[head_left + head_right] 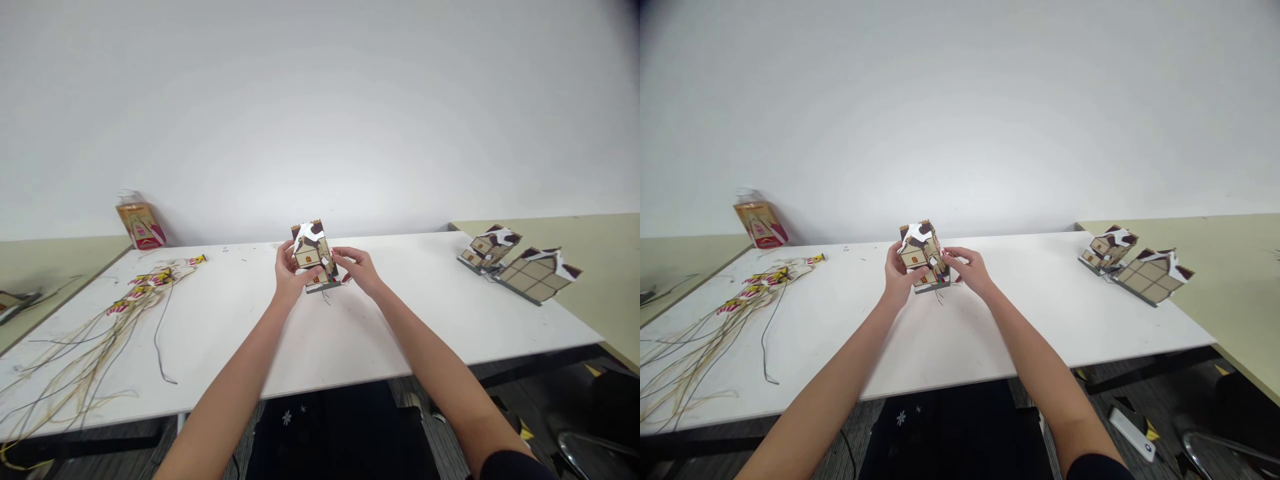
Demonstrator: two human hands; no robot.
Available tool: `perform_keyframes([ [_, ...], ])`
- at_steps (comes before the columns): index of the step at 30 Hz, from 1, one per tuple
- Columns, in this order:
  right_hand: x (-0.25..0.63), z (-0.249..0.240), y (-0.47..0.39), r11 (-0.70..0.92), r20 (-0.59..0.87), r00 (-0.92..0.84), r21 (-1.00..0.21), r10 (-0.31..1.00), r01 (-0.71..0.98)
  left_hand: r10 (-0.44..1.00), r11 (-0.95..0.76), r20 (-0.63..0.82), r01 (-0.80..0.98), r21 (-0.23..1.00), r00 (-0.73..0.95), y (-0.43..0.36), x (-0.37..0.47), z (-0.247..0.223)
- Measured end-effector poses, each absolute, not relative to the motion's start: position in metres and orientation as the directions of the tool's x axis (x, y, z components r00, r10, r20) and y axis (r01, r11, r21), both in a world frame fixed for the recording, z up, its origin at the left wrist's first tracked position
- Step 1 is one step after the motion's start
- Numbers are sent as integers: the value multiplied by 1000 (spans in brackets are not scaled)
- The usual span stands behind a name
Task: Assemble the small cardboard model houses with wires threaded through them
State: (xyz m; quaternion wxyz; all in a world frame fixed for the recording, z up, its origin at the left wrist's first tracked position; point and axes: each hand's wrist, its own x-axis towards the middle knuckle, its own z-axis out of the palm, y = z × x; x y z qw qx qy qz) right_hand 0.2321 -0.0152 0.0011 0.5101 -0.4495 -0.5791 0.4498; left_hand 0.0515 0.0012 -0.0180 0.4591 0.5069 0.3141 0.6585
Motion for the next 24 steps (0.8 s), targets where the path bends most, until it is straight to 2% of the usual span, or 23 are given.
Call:
perform_keyframes([
  [10,232,-4,-12,167,163,-46,-982,986,88,928,-367,369,-278,888,-46,-1,52,-17],
  [18,235,-8,-9,68,63,-172,-997,983,24,912,-410,408,-53,910,-43,-1,45,-20],
  [24,230,-14,-7,8,15,-156,-999,988,-44,907,-420,415,-95,903,-65,-1,47,-21],
])
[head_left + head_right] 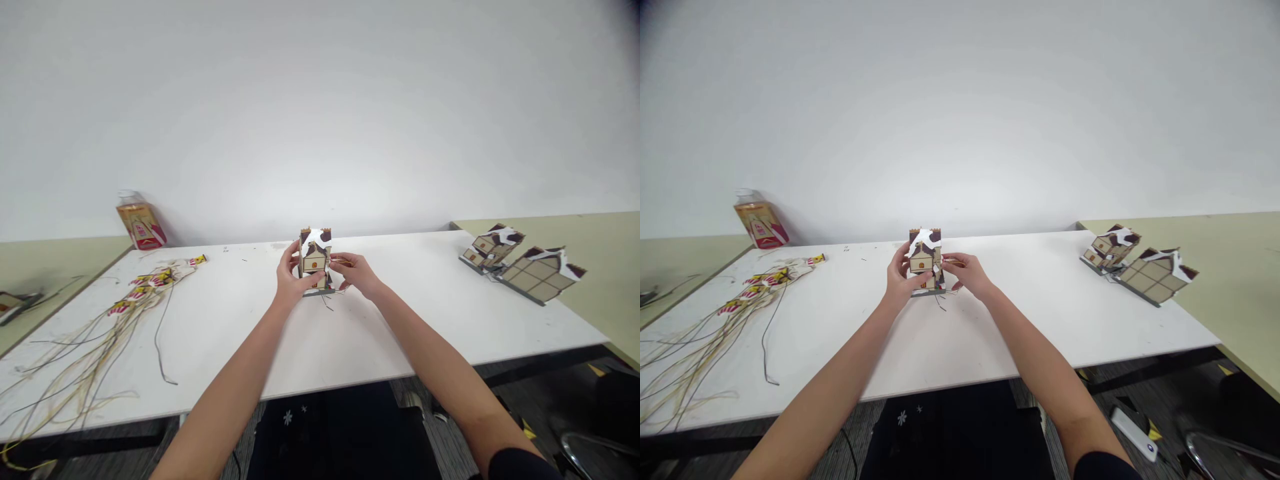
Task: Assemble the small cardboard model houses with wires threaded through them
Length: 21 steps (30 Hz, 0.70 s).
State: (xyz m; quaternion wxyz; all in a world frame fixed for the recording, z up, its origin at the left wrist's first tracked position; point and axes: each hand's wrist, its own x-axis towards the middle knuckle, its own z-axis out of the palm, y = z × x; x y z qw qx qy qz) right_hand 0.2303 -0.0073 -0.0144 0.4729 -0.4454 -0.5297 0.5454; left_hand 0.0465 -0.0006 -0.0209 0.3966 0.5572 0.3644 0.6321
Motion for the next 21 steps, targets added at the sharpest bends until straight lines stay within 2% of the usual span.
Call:
perform_keyframes([
  [9,233,-16,-6,-60,-50,-118,-995,992,-76,943,-332,333,-177,927,-22,-3,48,-22],
  [18,234,-12,-7,-7,-2,-98,-998,995,-56,959,-263,281,-312,913,15,-4,51,-25],
  [21,235,-6,-9,8,12,-92,-999,996,-52,974,-184,223,-408,894,50,-3,56,-28],
])
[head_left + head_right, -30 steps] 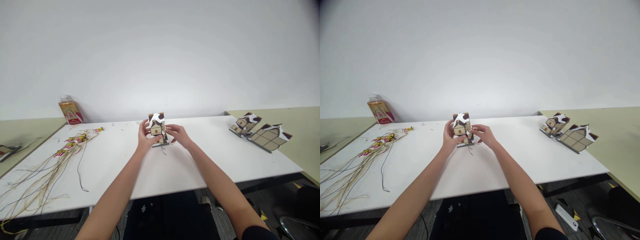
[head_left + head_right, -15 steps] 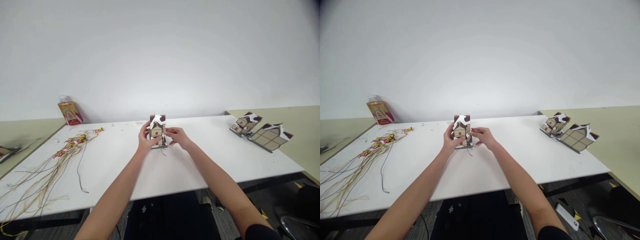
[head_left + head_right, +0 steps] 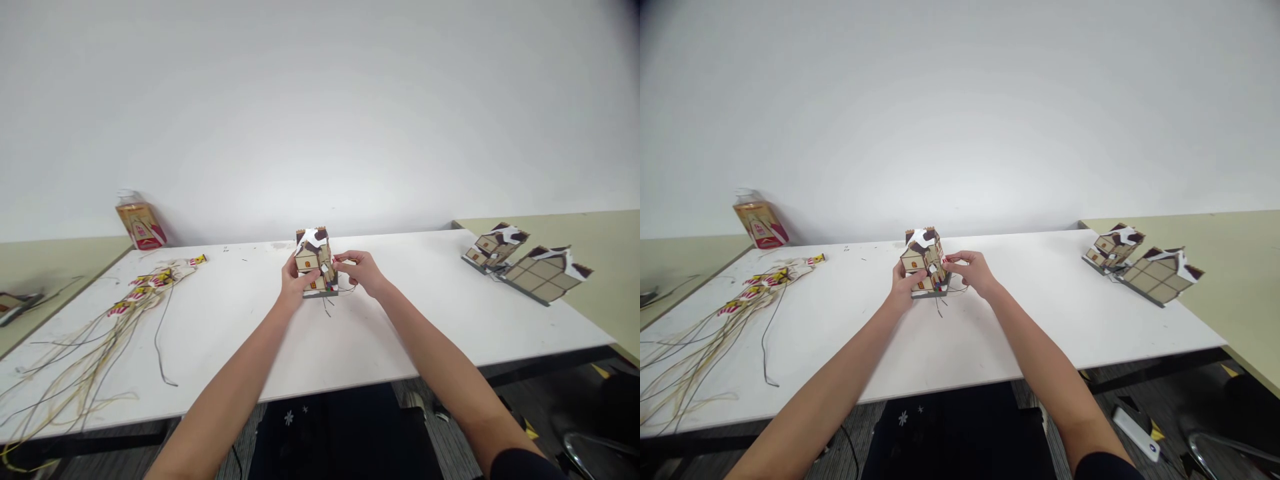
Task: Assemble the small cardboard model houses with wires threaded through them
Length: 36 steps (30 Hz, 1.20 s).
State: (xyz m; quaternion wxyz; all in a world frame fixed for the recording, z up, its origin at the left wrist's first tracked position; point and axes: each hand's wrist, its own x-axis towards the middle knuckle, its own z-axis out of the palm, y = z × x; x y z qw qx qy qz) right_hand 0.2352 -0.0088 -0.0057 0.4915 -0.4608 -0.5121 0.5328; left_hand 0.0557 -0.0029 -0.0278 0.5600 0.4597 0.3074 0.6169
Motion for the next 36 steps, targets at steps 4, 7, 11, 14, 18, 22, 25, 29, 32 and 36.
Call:
perform_keyframes([
  [4,230,1,-12,39,43,-51,-995,998,-87,993,-95,117,-534,840,7,-1,61,-25],
  [7,223,1,-14,38,38,1,-972,999,-231,998,-56,66,-630,775,-7,-1,64,-20],
  [11,224,-1,-12,87,45,111,-906,993,-415,999,-30,36,-737,675,-8,-2,63,-13],
  [14,231,-6,-7,141,69,193,-909,979,-392,1000,-13,-8,-779,627,-23,-1,60,-9],
  [18,237,-16,-4,264,284,419,-959,862,106,999,-22,-17,-785,619,-41,0,56,-7],
  [22,233,-18,-9,469,699,231,-651,677,596,999,-32,31,-749,662,-16,0,55,-7],
  [25,227,-14,-14,603,693,34,-650,720,463,997,5,56,-725,689,60,0,56,-9],
  [29,224,-12,-15,484,506,-10,-817,862,314,995,28,42,-684,729,85,1,57,-13],
  [32,225,-12,-14,389,397,-35,-870,917,302,997,11,36,-641,767,61,1,56,-15],
  [36,225,-11,-13,354,355,-48,-893,934,280,997,-43,75,-584,810,30,1,55,-19],
])
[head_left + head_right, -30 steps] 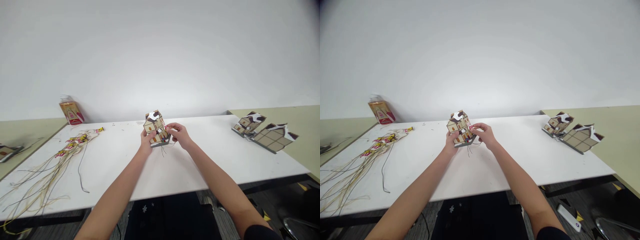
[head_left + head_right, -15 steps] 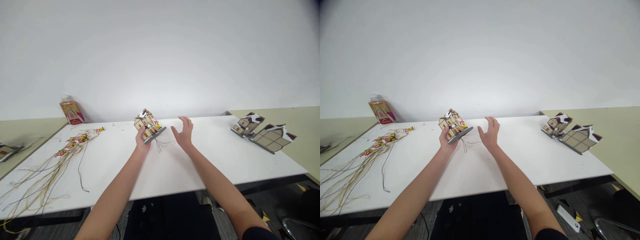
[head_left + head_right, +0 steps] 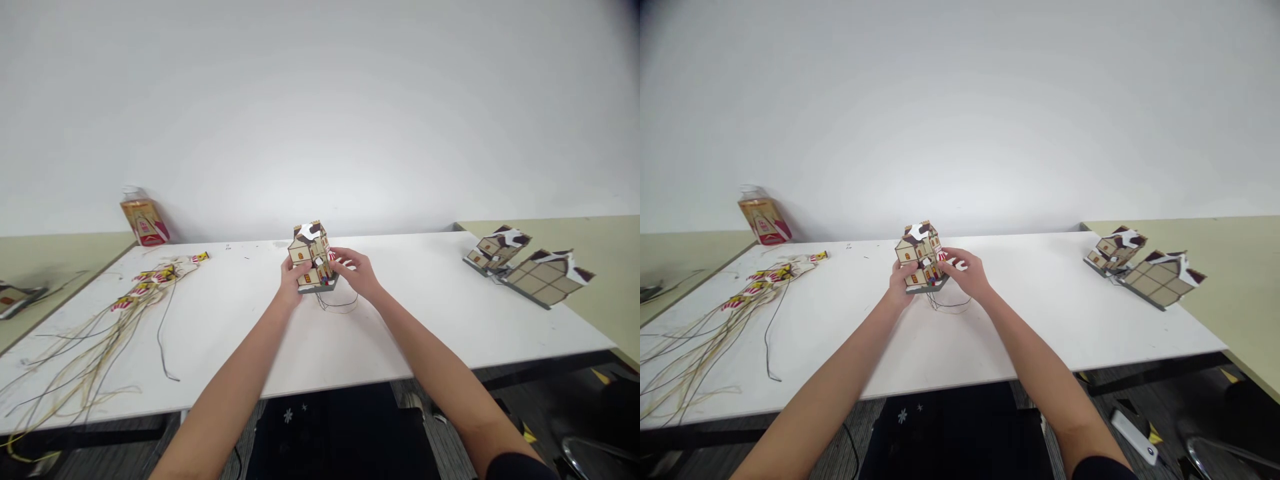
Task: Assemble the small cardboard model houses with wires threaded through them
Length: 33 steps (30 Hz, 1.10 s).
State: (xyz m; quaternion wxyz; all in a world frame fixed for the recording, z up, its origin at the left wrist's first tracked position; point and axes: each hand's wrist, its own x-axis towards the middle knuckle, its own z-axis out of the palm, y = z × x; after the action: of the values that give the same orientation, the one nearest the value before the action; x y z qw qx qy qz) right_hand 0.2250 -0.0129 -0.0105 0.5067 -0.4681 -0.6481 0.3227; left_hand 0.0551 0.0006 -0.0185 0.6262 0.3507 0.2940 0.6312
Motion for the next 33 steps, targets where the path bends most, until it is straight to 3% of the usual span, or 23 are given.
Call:
perform_keyframes([
  [6,223,-9,-14,292,290,-42,-931,956,220,979,-171,202,-491,854,11,4,53,-27],
  [10,222,-8,-16,313,310,-55,-908,949,279,969,-226,249,-460,859,-12,6,52,-30],
  [25,215,-15,-15,321,333,-10,-902,943,289,958,-277,285,-400,874,-42,1,53,-24],
  [33,217,-15,-12,258,258,-25,-952,966,167,952,-293,304,-397,870,-37,2,51,-25],
])
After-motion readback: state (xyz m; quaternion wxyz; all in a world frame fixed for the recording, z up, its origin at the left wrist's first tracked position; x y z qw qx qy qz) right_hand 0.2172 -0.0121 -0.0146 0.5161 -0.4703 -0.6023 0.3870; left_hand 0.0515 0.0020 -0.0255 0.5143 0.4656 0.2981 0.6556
